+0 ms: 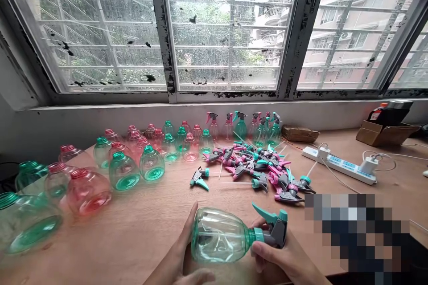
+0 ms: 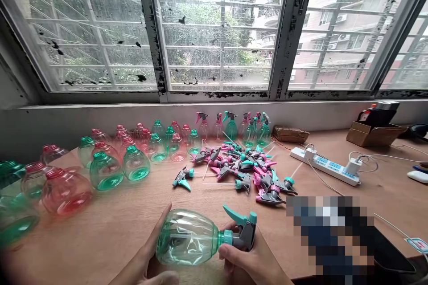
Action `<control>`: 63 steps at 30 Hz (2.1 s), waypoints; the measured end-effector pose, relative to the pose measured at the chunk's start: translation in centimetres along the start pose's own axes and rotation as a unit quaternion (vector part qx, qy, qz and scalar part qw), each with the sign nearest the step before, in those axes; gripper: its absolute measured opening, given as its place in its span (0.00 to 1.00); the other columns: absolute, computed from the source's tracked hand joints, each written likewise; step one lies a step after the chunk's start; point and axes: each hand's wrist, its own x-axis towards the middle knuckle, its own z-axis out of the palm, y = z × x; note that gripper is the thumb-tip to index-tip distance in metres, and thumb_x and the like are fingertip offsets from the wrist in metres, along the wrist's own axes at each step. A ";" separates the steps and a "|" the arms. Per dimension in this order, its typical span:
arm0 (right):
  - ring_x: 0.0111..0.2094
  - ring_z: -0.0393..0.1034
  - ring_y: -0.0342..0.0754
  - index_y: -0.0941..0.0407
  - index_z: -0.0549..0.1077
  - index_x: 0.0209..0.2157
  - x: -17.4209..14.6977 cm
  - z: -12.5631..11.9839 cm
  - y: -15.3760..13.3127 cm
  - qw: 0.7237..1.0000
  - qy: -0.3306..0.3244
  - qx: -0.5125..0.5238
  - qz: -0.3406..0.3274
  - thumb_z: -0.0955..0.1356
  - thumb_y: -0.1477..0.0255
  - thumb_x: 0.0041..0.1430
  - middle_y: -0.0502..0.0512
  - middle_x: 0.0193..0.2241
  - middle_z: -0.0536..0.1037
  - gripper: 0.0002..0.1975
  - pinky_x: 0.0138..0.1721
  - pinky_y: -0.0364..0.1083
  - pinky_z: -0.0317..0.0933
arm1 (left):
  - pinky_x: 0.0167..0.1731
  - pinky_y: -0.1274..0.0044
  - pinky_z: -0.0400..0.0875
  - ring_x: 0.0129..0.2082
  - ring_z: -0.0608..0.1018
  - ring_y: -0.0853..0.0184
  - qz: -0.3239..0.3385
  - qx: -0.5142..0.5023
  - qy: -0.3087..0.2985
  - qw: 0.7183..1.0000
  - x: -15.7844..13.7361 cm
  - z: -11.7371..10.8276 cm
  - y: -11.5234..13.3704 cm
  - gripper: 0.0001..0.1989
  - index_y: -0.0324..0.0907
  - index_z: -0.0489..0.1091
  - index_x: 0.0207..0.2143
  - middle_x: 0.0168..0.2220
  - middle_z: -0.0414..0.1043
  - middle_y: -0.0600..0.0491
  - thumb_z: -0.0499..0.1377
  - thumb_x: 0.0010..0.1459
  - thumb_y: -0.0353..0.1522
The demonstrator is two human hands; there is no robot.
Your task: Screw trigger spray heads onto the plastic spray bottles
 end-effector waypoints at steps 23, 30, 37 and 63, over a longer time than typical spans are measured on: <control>0.20 0.76 0.46 0.57 0.75 0.38 -0.4 -0.1 0.3 1.000 -0.005 -0.013 0.004 0.79 0.57 0.48 0.50 0.21 0.82 0.23 0.25 0.44 0.68 | 0.70 0.63 0.44 0.71 0.54 0.51 -0.014 -0.059 -0.011 0.998 -0.3 -0.1 0.0 0.49 0.50 0.45 0.71 0.73 0.48 0.51 0.67 0.55 0.48; 0.19 0.74 0.46 0.57 0.74 0.37 -0.3 -0.1 0.3 0.999 0.003 -0.030 -0.012 0.77 0.54 0.50 0.49 0.20 0.80 0.23 0.25 0.45 0.68 | 0.70 0.61 0.37 0.72 0.51 0.53 0.003 0.002 0.006 1.000 0.4 0.0 -1.1 0.52 0.52 0.35 0.72 0.73 0.49 0.52 0.67 0.57 0.37; 0.17 0.71 0.44 0.57 0.75 0.38 0.0 -0.2 0.5 1.000 -0.013 -0.007 -0.011 0.77 0.56 0.51 0.48 0.17 0.79 0.21 0.22 0.43 0.66 | 0.70 0.63 0.41 0.72 0.49 0.51 -0.011 -0.035 -0.009 0.999 0.0 -0.1 -0.9 0.52 0.48 0.38 0.72 0.74 0.44 0.50 0.65 0.56 0.49; 0.12 0.54 0.35 0.57 0.75 0.37 0.0 -0.1 0.3 1.000 0.000 -0.022 -0.009 0.77 0.53 0.50 0.39 0.14 0.67 0.23 0.15 0.38 0.55 | 0.70 0.64 0.44 0.73 0.46 0.54 0.001 -0.027 -0.011 1.000 0.0 0.2 -0.4 0.53 0.53 0.30 0.72 0.73 0.47 0.54 0.66 0.59 0.42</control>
